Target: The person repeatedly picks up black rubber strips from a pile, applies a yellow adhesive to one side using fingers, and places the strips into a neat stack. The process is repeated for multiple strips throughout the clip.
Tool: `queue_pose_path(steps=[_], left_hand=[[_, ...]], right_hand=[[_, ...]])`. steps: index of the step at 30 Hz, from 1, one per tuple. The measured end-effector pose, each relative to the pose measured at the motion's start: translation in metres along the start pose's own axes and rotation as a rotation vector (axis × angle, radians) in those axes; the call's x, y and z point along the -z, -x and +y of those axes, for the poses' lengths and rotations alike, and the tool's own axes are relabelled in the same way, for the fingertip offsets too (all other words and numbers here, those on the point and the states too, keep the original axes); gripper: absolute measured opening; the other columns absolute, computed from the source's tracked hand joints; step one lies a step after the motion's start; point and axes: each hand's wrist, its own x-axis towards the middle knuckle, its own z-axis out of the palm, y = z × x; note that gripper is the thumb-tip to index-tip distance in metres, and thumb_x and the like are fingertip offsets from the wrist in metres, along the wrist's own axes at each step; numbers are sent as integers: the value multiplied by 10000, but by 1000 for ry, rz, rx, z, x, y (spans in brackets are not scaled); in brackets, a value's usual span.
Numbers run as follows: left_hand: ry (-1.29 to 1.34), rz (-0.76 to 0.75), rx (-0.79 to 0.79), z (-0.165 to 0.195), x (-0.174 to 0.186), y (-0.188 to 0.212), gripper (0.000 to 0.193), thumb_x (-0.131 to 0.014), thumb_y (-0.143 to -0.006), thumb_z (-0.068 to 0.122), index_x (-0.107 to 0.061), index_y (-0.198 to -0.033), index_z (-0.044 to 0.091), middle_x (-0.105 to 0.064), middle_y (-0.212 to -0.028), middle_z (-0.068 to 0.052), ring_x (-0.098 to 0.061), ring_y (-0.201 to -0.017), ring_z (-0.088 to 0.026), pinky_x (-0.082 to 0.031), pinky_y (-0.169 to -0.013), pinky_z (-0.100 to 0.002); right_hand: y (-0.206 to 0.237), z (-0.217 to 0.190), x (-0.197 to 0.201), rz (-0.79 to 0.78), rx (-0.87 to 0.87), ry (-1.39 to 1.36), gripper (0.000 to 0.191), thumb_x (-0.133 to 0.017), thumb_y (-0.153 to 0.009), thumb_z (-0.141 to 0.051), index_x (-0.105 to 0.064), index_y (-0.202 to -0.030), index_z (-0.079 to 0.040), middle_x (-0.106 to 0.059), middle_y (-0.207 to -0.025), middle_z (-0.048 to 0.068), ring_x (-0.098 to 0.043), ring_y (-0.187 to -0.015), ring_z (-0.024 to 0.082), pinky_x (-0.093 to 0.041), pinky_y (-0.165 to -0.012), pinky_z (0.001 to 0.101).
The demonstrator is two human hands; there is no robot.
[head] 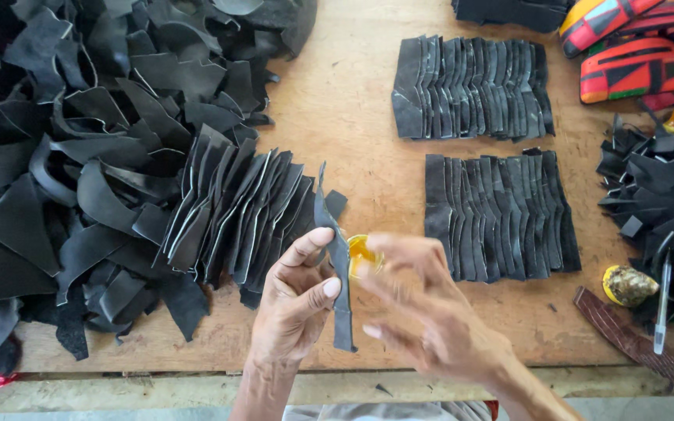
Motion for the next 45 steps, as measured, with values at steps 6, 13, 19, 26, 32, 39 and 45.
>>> queue_pose_path(steps=[6,13,19,26,32,39,45], left_hand=[[3,-40,-6,3,-8,-3,646,-728,-866,-145,-507,-1453,9,-565,-1414,-100,-565,-1286,-255,-525,-1063,-390],[-156,-65,-61,8,-10,-6,786,-811,-807,-88,-457,-1503,0,-518,-1480,-89,-532,-1312,-256,-489,-1095,-382],[-189,-87,-82,15,-13,-7,875,-850,-794,-56,-403,-1545,-13,-471,-1512,-89,-501,-1359,-264,-456,-1136,-400],[-185,-88,-105,16,-11,-11,904,-864,-785,-26,-372,-1543,-4,-457,-1532,-74,-507,-1356,-263,-458,-1161,-421],[-246,-14,-113,14,9,-8,706,-774,-835,-134,-500,-1478,-30,-571,-1448,-92,-581,-1199,-218,-521,-1009,-335],[-217,51,-130,11,27,-3,647,-747,-825,-173,-552,-1427,-39,-634,-1366,-124,-624,-1134,-188,-552,-968,-311],[-67,12,-80,13,28,-2,625,-690,-880,-171,-531,-1466,-23,-592,-1431,-110,-614,-1138,-183,-548,-970,-289]], right_hand=[[0,-6,2,-4,90,11,665,-836,-825,-162,-586,-1436,-253,-521,-1501,51,-505,-1294,304,-454,-1096,422],[0,-3,2,-4,46,36,634,-822,-846,-109,-595,-1427,-220,-444,-1549,120,-522,-1242,275,-475,-1065,425],[4,0,1,48,46,80,651,-822,-817,-103,-585,-1416,-194,-480,-1468,157,-502,-1281,314,-434,-1083,456],[1,-4,-2,116,102,173,476,-793,-878,-84,-665,-1315,-221,-533,-1440,16,-536,-1278,267,-461,-1099,402],[-17,6,20,-150,-90,321,526,-827,-743,-254,-674,-1213,-75,-350,-1508,163,-361,-1317,383,-368,-1086,490],[-35,12,14,-381,-155,365,457,-835,-689,-198,-685,-1095,-49,-332,-1537,138,-254,-1445,378,-300,-1168,489],[-37,11,12,-233,-134,333,643,-844,-687,-320,-672,-1234,-29,-316,-1544,169,-266,-1407,394,-309,-1150,491]])
